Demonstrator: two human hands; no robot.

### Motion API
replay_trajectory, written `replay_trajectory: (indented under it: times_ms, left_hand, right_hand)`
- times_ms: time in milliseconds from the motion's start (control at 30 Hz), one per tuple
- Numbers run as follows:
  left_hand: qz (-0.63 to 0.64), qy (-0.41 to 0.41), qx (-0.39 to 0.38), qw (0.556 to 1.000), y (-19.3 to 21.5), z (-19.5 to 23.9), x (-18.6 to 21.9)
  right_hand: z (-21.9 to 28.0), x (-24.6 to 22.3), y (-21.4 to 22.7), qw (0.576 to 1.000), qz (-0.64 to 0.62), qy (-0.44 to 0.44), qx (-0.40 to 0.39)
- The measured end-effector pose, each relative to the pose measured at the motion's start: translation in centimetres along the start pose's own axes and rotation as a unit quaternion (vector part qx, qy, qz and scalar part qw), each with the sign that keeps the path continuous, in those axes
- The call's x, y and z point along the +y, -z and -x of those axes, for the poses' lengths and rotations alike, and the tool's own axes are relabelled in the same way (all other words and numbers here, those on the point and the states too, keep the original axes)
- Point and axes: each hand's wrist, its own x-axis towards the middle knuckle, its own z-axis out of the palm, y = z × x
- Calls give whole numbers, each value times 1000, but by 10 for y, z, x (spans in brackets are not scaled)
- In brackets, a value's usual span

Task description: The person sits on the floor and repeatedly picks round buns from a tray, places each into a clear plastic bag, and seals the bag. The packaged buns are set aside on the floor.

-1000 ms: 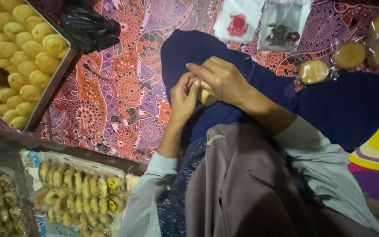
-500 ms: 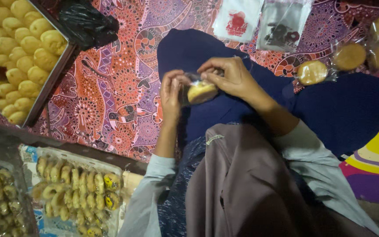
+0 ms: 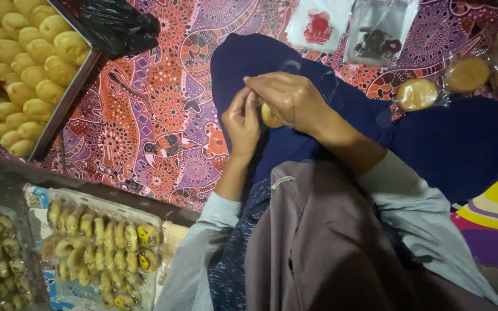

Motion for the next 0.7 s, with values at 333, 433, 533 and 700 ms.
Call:
replay_trajectory:
  times_ms: [333,433,533,700]
  left_hand:
    - [135,11,112,984,5,6,55]
    - [-47,-74,70,994,4,30,55]
    - [-187,-156,56,968,8,29,29]
    - [235,222,95,941,44,0,-42]
  right_hand:
    - [-18,25,46,880,29,-467,-79]
    - [42,3,2,900,-375,-215,-55]
    - [77,26,-57,813,-446,-373,-17]
    - [82,68,-89,751,-515,-410,-53]
